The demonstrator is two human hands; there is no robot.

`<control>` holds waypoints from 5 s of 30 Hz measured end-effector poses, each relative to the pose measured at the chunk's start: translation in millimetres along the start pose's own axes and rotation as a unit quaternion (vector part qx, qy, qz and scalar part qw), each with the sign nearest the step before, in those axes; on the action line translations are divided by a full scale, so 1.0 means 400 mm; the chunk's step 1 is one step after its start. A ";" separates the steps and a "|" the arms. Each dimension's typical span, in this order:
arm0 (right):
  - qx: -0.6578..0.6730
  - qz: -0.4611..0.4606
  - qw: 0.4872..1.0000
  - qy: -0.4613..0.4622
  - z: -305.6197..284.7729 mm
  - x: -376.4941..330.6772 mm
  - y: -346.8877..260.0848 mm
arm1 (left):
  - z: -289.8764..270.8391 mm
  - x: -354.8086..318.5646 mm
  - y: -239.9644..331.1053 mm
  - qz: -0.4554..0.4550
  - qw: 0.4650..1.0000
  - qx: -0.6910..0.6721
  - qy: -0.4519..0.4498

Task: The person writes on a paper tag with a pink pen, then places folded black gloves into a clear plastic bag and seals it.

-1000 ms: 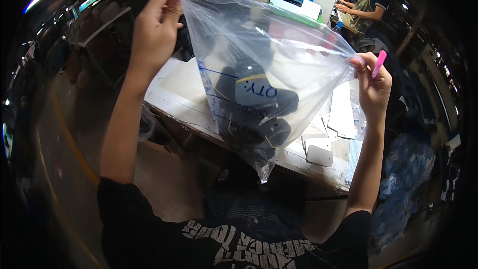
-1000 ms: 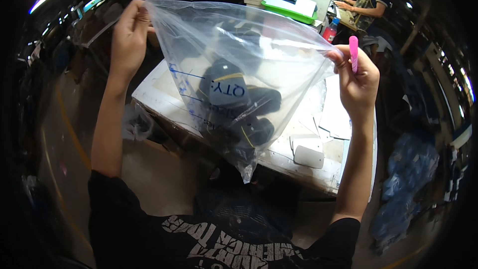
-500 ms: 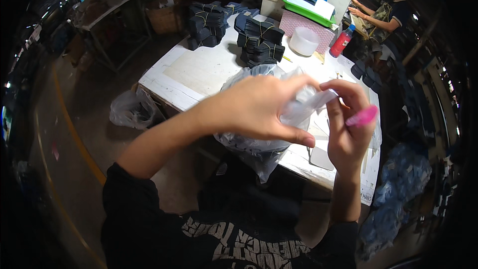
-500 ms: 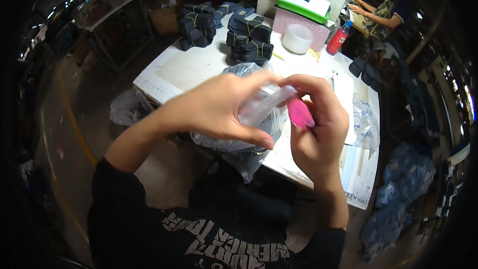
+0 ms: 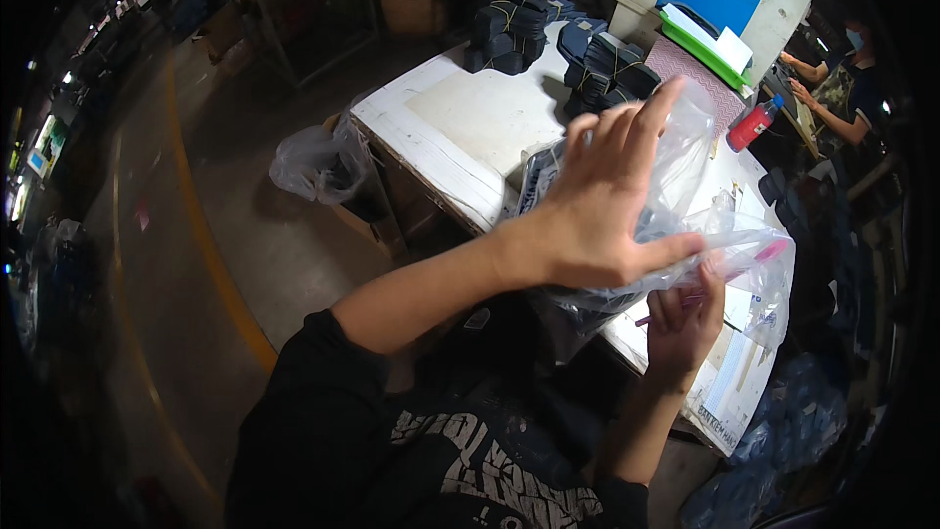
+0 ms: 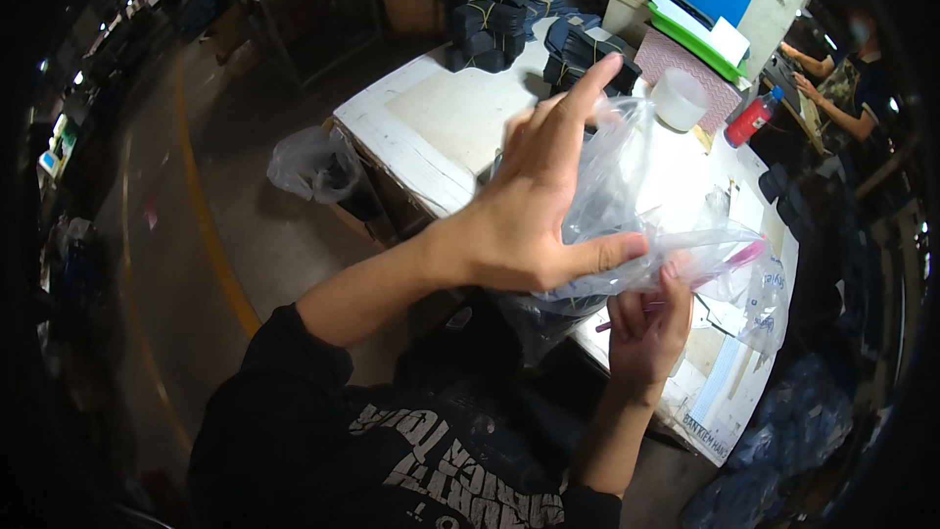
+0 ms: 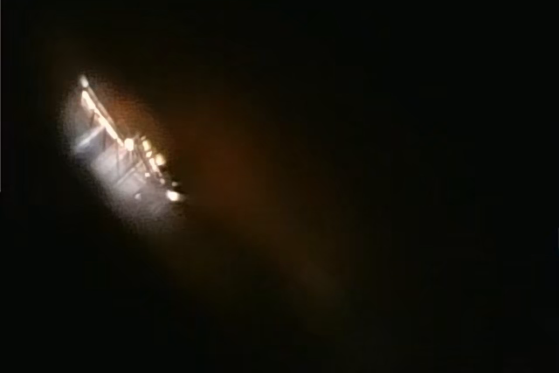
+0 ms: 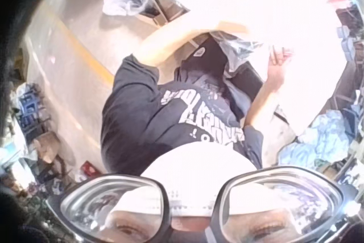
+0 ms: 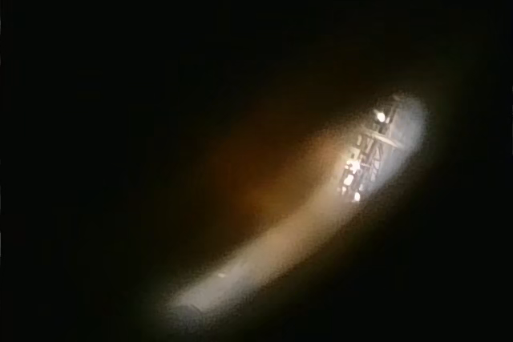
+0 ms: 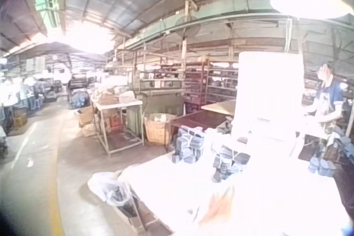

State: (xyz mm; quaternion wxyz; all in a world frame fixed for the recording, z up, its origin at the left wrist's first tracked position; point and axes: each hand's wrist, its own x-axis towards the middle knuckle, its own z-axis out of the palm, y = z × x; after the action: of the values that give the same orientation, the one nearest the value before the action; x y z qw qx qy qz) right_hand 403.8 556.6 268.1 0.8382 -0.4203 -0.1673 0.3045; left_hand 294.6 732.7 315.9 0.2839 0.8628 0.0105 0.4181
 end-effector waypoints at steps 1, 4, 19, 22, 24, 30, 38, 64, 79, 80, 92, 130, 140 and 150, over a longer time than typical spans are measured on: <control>0.013 -0.017 0.999 -0.024 0.001 0.004 -0.005 | -0.002 -0.006 -0.032 0.038 0.986 0.159 0.017; 0.062 -0.009 0.990 -0.126 0.006 0.019 -0.010 | -0.008 -0.019 -0.113 -0.066 0.990 0.025 -0.125; -0.139 -0.061 0.986 -0.076 0.057 0.015 0.048 | -0.015 -0.029 -0.023 -0.116 0.902 -0.387 -0.148; -0.093 -0.048 0.981 -0.164 0.074 -0.004 0.034 | -0.003 -0.037 -0.023 -0.128 0.956 -0.247 -0.096; -0.116 -0.099 0.971 -0.184 0.088 -0.015 0.039 | 0.008 -0.049 -0.020 -0.220 0.928 -0.295 -0.053; -0.202 -0.136 0.968 -0.059 0.065 0.007 0.065 | 0.034 -0.061 -0.003 -0.173 0.907 -0.382 -0.028; -0.124 -0.067 0.976 -0.165 0.047 0.048 0.069 | 0.030 -0.072 -0.031 0.098 0.988 0.016 -0.118; -0.446 -0.231 0.840 -0.205 0.064 0.037 0.031 | 0.035 -0.089 -0.033 -0.184 0.906 -0.376 -0.066; -0.584 -0.308 0.739 -0.132 0.087 -0.011 0.039 | 0.039 -0.084 -0.104 -0.089 0.995 -0.051 -0.009; -0.561 -0.299 0.761 -0.131 0.082 -0.010 0.035 | 0.031 -0.085 -0.106 -0.155 0.985 -0.066 -0.042; -0.763 -0.131 0.633 0.004 -0.248 0.186 -0.103 | -0.066 -0.083 -0.133 -0.240 0.798 -0.552 -0.038; -0.386 -0.355 0.835 -0.169 0.100 0.061 -0.086 | -0.094 -0.057 -0.084 -0.179 0.798 -0.567 0.095; -0.578 -0.283 0.749 -0.157 0.109 0.038 -0.107 | -0.107 -0.047 -0.011 -0.185 0.830 -0.521 0.076; -0.473 -0.059 0.830 -0.291 0.095 0.042 -0.224 | -0.138 -0.018 0.043 -0.169 0.841 -0.511 0.056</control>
State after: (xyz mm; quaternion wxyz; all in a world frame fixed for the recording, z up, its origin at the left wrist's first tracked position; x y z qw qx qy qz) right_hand 429.3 549.0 363.3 0.4663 -0.6465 -0.5515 0.2459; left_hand 246.1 742.9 346.1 0.7498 0.5552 -0.0434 0.3573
